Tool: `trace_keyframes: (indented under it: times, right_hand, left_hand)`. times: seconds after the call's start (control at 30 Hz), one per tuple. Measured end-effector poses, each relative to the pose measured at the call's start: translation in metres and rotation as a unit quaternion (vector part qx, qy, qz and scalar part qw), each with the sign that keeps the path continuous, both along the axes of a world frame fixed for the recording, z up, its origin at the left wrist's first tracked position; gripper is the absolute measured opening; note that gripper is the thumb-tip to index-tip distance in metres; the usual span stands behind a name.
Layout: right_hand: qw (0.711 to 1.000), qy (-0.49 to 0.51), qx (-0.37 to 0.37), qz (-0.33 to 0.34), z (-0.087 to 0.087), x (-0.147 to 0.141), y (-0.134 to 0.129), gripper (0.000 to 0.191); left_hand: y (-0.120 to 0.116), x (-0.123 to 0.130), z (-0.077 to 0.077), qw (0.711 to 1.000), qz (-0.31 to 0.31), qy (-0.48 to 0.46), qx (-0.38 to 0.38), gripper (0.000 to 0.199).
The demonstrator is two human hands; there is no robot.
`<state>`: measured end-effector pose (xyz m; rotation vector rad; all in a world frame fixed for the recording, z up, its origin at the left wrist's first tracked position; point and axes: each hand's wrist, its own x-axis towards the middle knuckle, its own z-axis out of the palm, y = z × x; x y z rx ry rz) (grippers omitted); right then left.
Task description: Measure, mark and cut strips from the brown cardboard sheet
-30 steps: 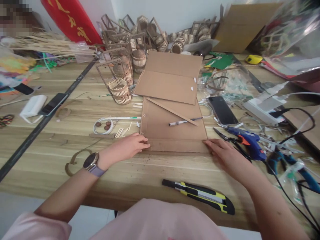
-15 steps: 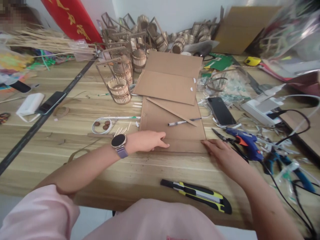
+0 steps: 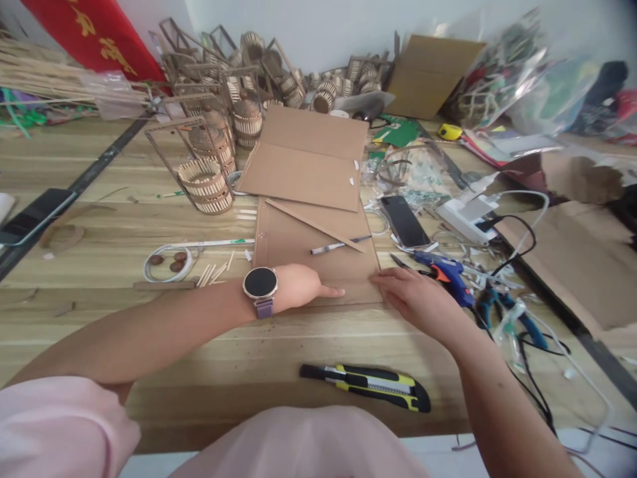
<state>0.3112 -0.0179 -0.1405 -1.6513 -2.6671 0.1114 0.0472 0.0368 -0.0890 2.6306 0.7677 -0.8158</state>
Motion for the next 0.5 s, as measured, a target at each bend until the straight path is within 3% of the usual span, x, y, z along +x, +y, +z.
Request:
trace_keyframes:
  times: [0.1,0.17,0.3,0.5]
  right_hand:
    - [0.999,-0.023,0.020,-0.038,0.018,-0.029,0.019,0.029]
    - [0.998,-0.055,0.009,-0.025,0.025,-0.052,0.035,0.026]
    - [0.996,-0.087,0.017,-0.024,0.021,-0.084,0.067,0.028]
    - [0.998,-0.049,0.042,-0.026,0.021,-0.081,0.088,0.020]
  left_hand:
    - [0.000,0.002,-0.001,0.999,0.018,0.021,-0.019,0.078]
    - [-0.002,0.003,0.000,0.999,0.017,0.030,-0.011,0.077]
    - [-0.006,0.005,0.007,0.999,-0.017,0.035,0.031,0.077]
    - [-0.007,0.006,0.008,0.999,-0.007,0.026,0.044,0.076]
